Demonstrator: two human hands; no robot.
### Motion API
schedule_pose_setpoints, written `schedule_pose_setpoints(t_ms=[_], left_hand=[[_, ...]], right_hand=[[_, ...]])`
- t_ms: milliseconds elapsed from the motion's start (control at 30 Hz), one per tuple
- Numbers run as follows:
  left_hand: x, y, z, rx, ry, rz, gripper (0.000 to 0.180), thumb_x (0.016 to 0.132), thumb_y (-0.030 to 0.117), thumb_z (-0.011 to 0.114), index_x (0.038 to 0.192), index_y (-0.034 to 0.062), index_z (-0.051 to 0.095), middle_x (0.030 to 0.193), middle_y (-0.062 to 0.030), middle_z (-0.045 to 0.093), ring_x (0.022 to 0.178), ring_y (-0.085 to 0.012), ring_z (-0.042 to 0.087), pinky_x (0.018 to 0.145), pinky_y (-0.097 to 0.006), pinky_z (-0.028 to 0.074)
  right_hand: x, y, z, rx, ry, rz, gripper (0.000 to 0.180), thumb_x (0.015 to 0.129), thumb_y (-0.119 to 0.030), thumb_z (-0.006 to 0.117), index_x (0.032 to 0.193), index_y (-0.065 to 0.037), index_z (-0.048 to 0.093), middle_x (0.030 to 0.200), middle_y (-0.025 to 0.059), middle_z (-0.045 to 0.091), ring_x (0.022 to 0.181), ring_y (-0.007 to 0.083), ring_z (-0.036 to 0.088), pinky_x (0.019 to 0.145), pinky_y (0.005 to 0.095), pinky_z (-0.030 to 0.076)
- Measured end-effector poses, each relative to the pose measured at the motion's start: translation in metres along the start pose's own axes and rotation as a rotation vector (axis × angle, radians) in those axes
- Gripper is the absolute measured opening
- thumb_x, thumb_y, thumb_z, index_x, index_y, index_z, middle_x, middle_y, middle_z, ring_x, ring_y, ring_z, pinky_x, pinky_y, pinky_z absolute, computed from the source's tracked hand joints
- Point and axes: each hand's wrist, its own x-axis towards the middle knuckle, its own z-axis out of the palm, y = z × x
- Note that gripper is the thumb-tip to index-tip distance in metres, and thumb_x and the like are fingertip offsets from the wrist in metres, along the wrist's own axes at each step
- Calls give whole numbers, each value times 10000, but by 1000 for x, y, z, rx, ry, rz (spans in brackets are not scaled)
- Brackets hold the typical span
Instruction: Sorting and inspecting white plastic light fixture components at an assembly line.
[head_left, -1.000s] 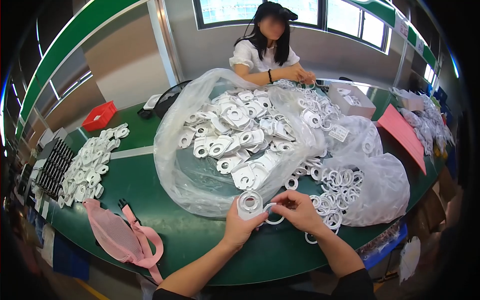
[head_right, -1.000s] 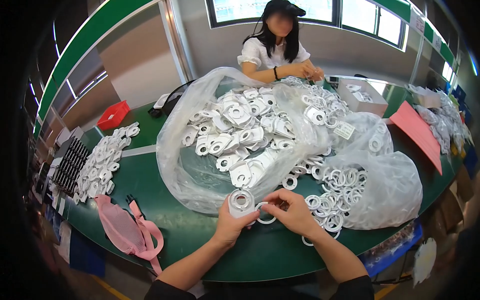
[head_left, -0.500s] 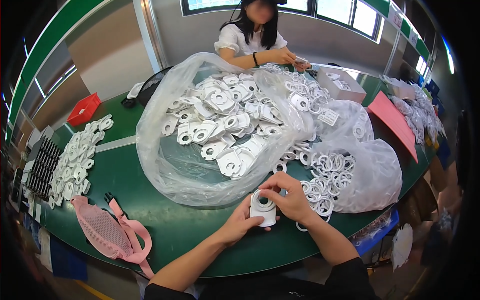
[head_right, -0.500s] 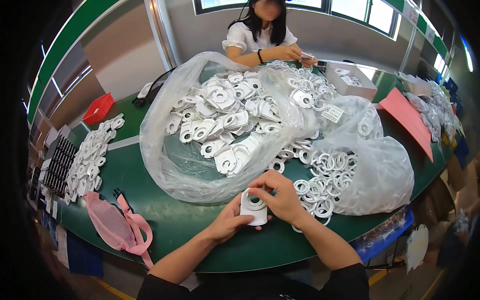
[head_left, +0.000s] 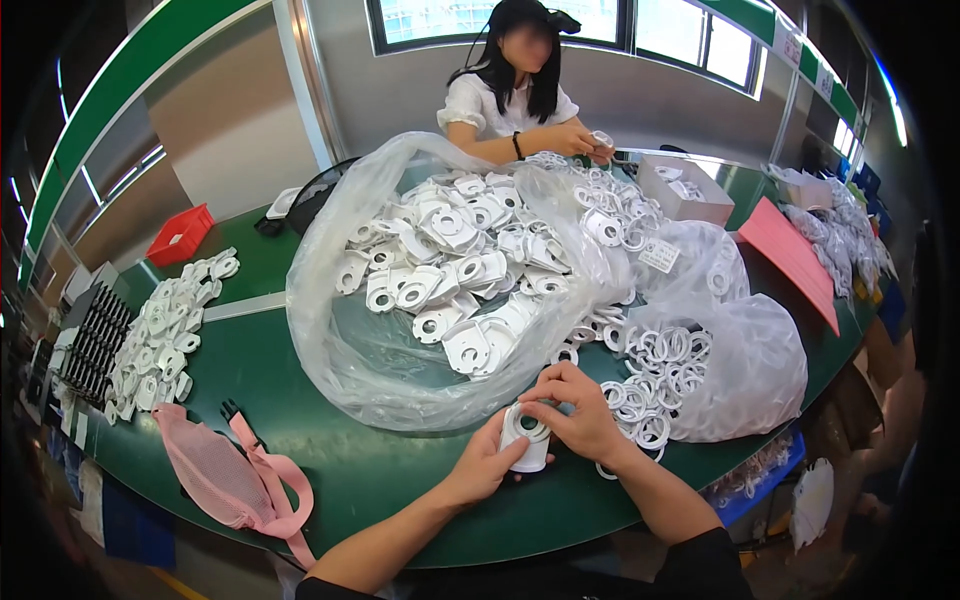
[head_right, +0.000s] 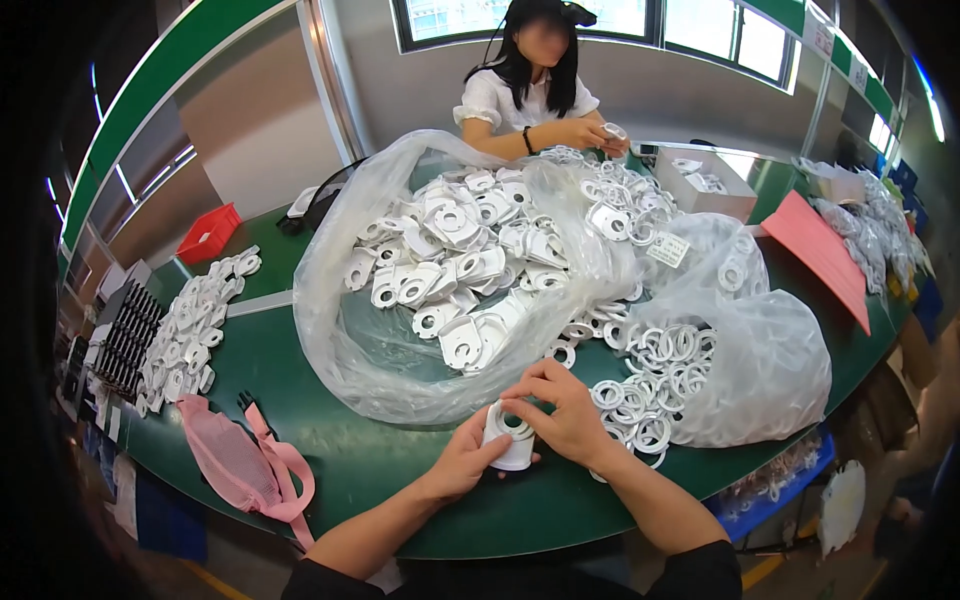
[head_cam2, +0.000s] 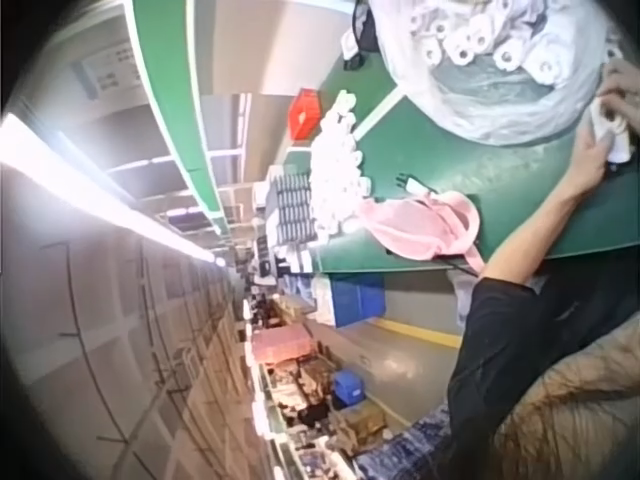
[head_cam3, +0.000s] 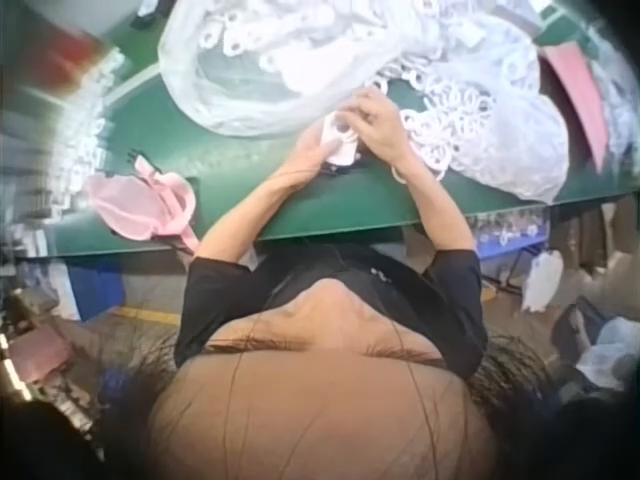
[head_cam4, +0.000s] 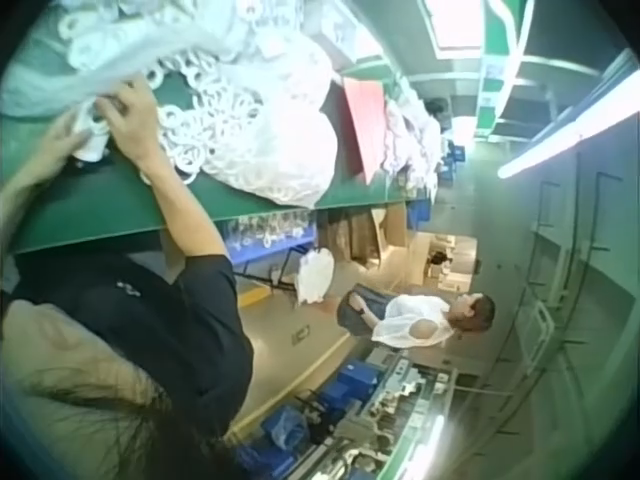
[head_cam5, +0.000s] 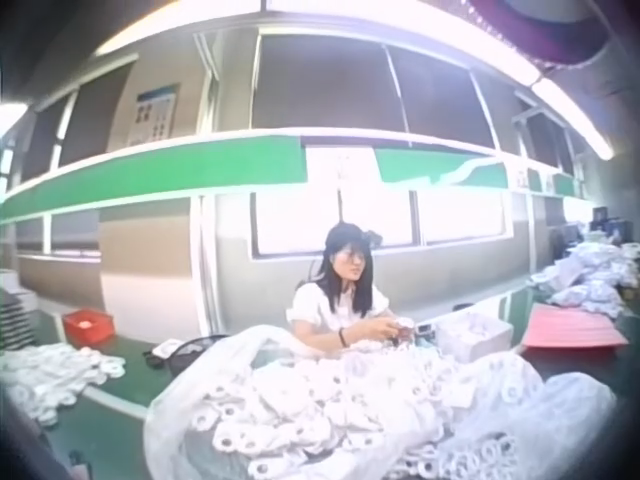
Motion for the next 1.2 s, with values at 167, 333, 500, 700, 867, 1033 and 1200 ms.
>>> schedule_pose_setpoints(t_ms=[167, 333, 500, 700, 867, 1033, 1200], left_hand=[[2, -3, -2, 16, -12, 12, 457, 890, 63, 436, 1320, 21, 286, 1082, -120, 561, 881, -210, 634, 741, -279, 500], [-2, 11, -3, 483, 53, 46, 456, 875, 55, 470, 1306, 6, 327, 1046, -110, 579, 868, -180, 628, 792, -286, 484], [-2, 7, 0, 835, 291, 190, 243, 900, 213, 478, 1040, 20, 523, 737, -174, 595, 638, -281, 598, 588, -360, 440], [0, 6, -8, 974, 323, 174, 285, 926, 214, 411, 815, -7, 553, 653, -192, 539, 576, -286, 544, 544, -372, 391], [3, -6, -11, 741, 364, 257, 274, 941, 205, 391, 843, 9, 556, 730, -115, 572, 674, -168, 541, 577, -321, 400], [4, -7, 3, 86, 232, 271, 187, 939, 124, 405, 1105, 38, 396, 1076, -82, 506, 1016, -164, 519, 835, -311, 477], [4, -11, -7, -148, 258, 192, 374, 954, 311, 348, 1057, 13, 547, 1023, -74, 567, 981, -140, 529, 844, -291, 437]], right_hand=[[0, -1, -3, 47, 14, 50, 134, 778, -89, 663, 900, -35, 671, 761, 30, 558, 673, 104, 523, 608, 225, 421], [2, 7, -16, 259, -229, 238, 175, 827, -142, 620, 931, -5, 651, 813, 57, 626, 722, 101, 558, 634, 227, 434], [0, 14, -8, 166, -286, 167, 147, 855, -117, 578, 926, 10, 603, 784, 63, 626, 712, 92, 563, 643, 236, 447], [-7, 14, 3, -66, -240, 31, 147, 845, -155, 569, 859, -10, 549, 778, 101, 573, 724, 213, 559, 642, 313, 431], [-5, 8, 14, 438, -20, 261, 179, 908, -171, 526, 940, -1, 573, 781, -29, 535, 720, 31, 465, 623, 205, 397], [-4, 14, 10, 434, -22, 295, 199, 888, -190, 560, 942, -1, 589, 799, -16, 578, 709, 45, 495, 648, 204, 414], [-4, 14, 2, 307, -46, 184, 192, 868, -169, 572, 942, 5, 604, 841, 25, 614, 778, 75, 526, 708, 238, 429]])
